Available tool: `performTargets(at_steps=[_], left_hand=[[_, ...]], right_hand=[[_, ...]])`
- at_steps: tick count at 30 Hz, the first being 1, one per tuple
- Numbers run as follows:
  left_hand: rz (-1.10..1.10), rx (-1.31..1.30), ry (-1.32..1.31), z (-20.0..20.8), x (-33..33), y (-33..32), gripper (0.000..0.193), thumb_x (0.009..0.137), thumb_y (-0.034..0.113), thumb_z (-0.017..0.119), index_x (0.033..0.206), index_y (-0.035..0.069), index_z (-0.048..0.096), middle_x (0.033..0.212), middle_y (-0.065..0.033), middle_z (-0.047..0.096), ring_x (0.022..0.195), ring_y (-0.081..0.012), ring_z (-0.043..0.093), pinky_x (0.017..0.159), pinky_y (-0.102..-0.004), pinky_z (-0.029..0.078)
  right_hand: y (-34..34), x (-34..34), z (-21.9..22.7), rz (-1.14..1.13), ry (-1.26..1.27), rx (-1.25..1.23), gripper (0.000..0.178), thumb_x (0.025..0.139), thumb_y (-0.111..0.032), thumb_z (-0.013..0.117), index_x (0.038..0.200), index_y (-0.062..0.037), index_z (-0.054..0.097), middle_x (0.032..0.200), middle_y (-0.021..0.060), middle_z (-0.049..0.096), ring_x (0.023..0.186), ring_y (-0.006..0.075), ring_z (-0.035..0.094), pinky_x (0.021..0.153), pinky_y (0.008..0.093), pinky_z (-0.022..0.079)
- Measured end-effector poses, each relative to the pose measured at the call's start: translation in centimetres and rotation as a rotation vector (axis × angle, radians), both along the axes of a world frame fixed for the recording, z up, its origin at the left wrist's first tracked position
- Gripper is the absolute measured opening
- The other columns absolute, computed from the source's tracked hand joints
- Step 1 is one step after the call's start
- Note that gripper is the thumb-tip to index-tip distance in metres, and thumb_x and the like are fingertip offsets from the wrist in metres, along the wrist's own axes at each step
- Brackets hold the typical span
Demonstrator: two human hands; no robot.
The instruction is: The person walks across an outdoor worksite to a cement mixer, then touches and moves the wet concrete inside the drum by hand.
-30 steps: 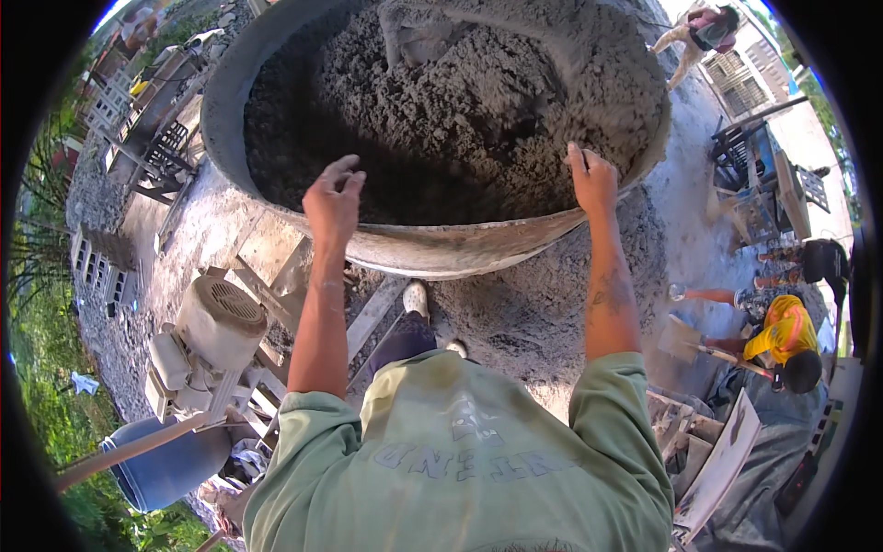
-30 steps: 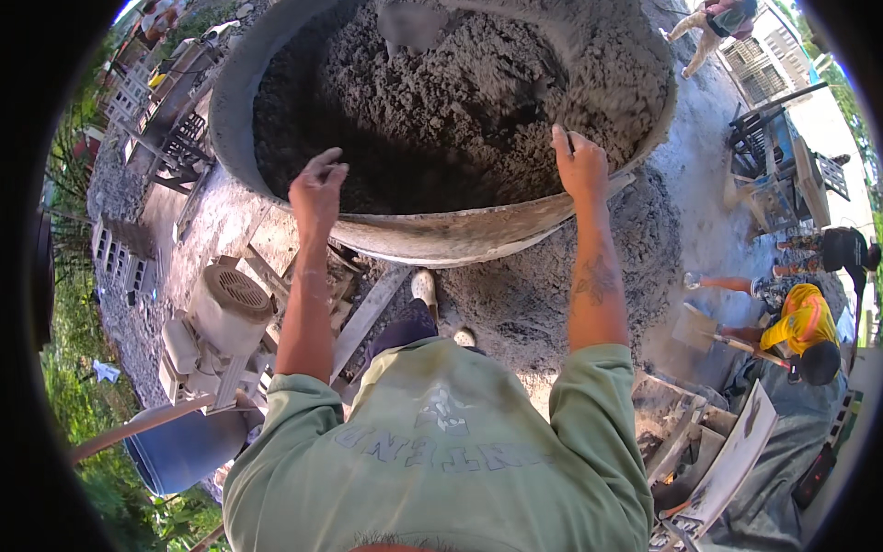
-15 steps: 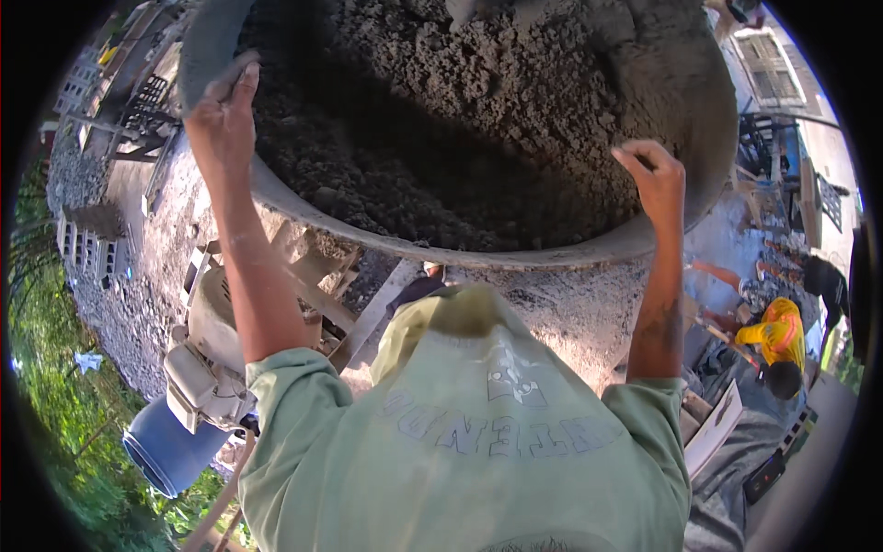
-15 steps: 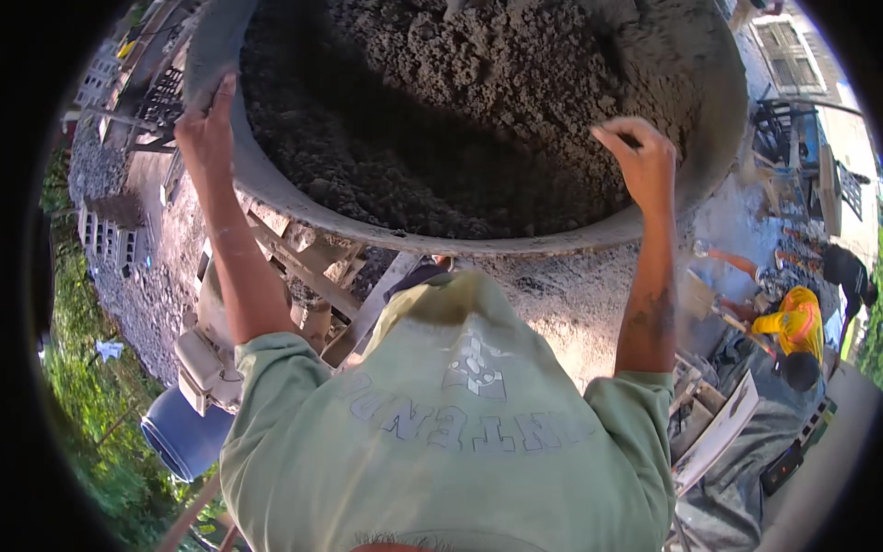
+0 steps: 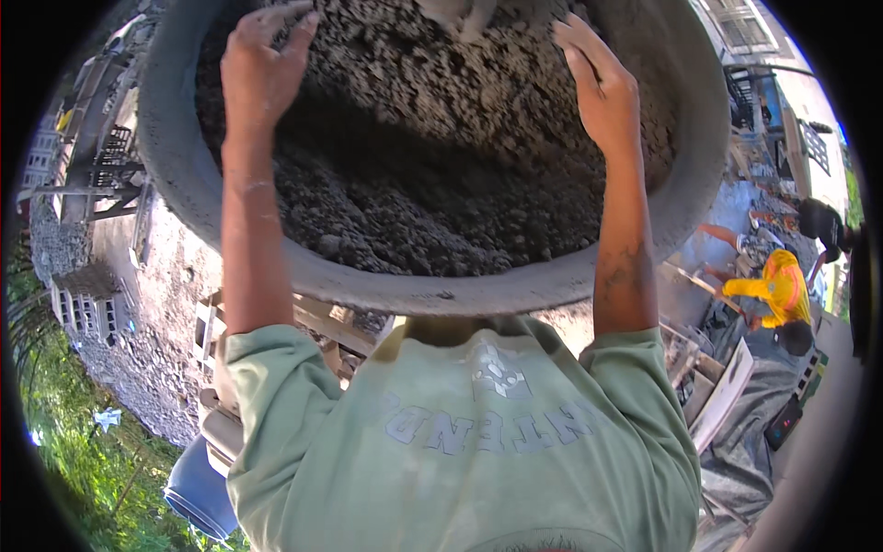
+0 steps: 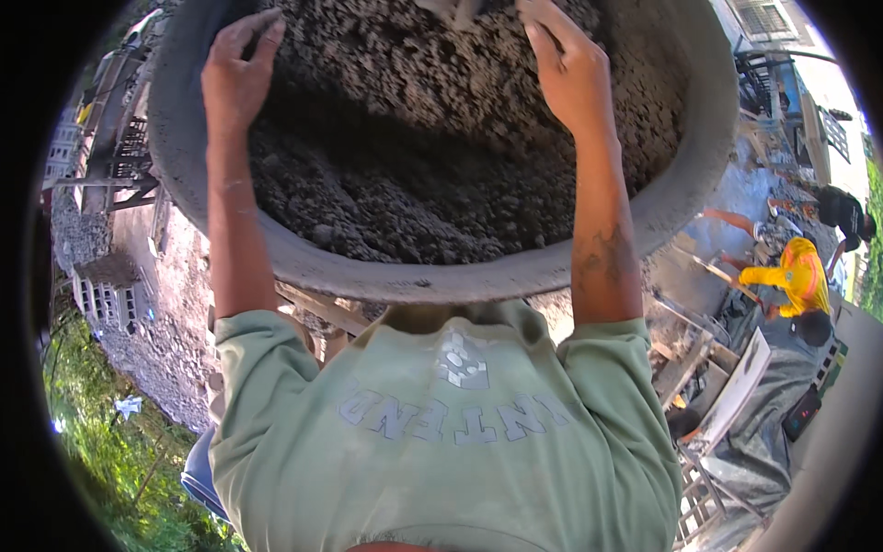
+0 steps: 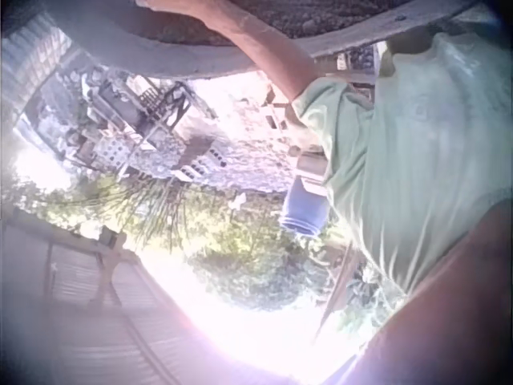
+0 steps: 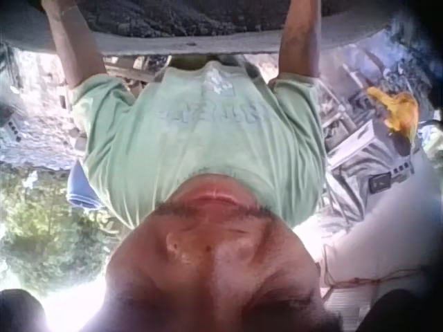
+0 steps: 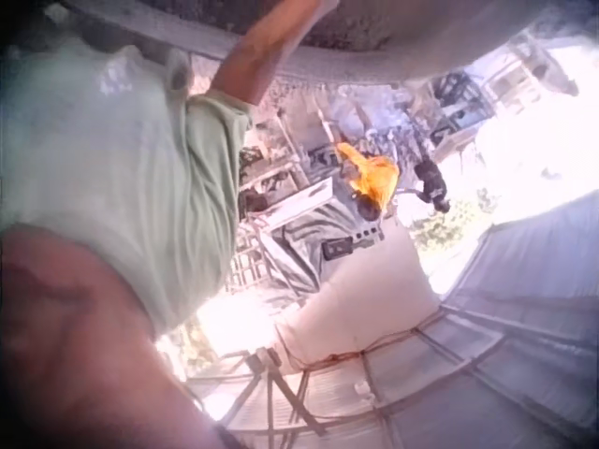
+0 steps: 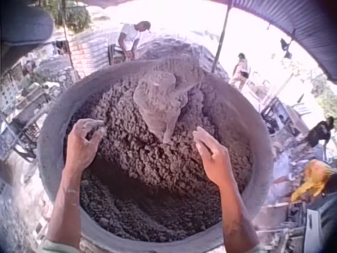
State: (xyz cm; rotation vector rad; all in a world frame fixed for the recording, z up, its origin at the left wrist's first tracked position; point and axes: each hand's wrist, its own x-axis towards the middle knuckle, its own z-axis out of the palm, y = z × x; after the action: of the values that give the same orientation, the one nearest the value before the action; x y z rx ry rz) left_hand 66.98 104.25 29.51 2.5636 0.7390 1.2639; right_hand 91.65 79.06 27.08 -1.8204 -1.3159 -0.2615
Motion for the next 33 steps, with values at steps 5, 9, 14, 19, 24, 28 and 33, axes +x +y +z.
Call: performTargets(at_steps=[5,9,14,19,24,28,33], left_hand=[[0.14,0.047,0.044,-3.6,-1.1,1.7,0.023,0.088,0.026,0.064,0.097,0.007,0.072,0.102,-0.0079,0.066,0.097,-0.0283,0.06,0.085,-0.0368,0.047],[0.221,0.057,-0.016,-2.3,-1.6,2.0,0.025,0.09,0.027,0.061,0.096,0.006,0.072,0.102,-0.0091,0.065,0.1,-0.0284,0.057,0.087,-0.038,0.045],[0.253,0.071,0.024,-2.2,-2.6,2.3,0.02,0.092,0.02,0.056,0.097,0.008,0.072,0.104,-0.0082,0.065,0.102,-0.0268,0.057,0.089,-0.0366,0.045],[0.226,0.04,-0.02,-2.1,-3.3,2.4,0.023,0.092,0.023,0.055,0.093,0.009,0.074,0.1,-0.0082,0.065,0.099,-0.0257,0.057,0.088,-0.0384,0.044],[0.28,-0.015,-0.085,-1.3,-2.2,2.1,0.03,0.092,0.034,0.055,0.092,0.011,0.074,0.1,-0.0059,0.066,0.099,-0.0265,0.055,0.093,-0.0393,0.04],[0.231,0.111,-0.097,-3.6,-1.9,3.7,0.02,0.084,0.032,0.066,0.092,0.015,0.074,0.101,-0.006,0.065,0.1,-0.0282,0.054,0.091,-0.0397,0.041],[0.247,0.141,-0.095,-3.4,-2.3,2.0,0.026,0.08,0.024,0.072,0.106,0.021,0.071,0.107,-0.003,0.062,0.106,-0.0244,0.053,0.092,-0.0379,0.044]], right_hand=[[1.0,-0.5,-2.1,-0.118,0.153,0.113,0.038,0.091,-0.029,0.062,0.124,-0.0106,0.06,0.115,0.0098,0.065,0.105,0.0242,0.063,0.087,0.0366,0.049],[0.9,-1.7,-0.8,-0.26,0.145,0.1,0.039,0.089,-0.025,0.064,0.124,-0.0083,0.059,0.118,0.0115,0.064,0.111,0.0249,0.06,0.093,0.0366,0.046],[0.1,-2.4,0.7,-0.281,0.08,0.13,0.034,0.083,-0.019,0.07,0.115,-0.0075,0.065,0.119,0.0107,0.063,0.115,0.0248,0.057,0.096,0.0361,0.045],[0.4,-1.4,-0.7,-0.219,-0.17,0.203,0.025,0.084,-0.018,0.069,0.105,-0.0063,0.068,0.11,0.0091,0.067,0.108,0.025,0.061,0.092,0.037,0.046],[-1.3,0.1,-0.1,-0.271,-0.245,0.279,0.022,0.093,-0.02,0.056,0.104,-0.008,0.07,0.106,0.0079,0.068,0.101,0.0224,0.063,0.088,0.0337,0.048],[-1.4,0.4,-0.9,-0.191,-0.152,0.327,0.029,0.098,-0.026,0.048,0.106,-0.0086,0.07,0.107,0.0058,0.069,0.101,0.0187,0.062,0.087,0.0317,0.047],[-1.0,-1.7,-1.4,-0.185,0.044,0.219,0.039,0.1,-0.033,0.04,0.11,-0.008,0.069,0.11,0.006,0.068,0.104,0.0208,0.061,0.089,0.0335,0.045]])
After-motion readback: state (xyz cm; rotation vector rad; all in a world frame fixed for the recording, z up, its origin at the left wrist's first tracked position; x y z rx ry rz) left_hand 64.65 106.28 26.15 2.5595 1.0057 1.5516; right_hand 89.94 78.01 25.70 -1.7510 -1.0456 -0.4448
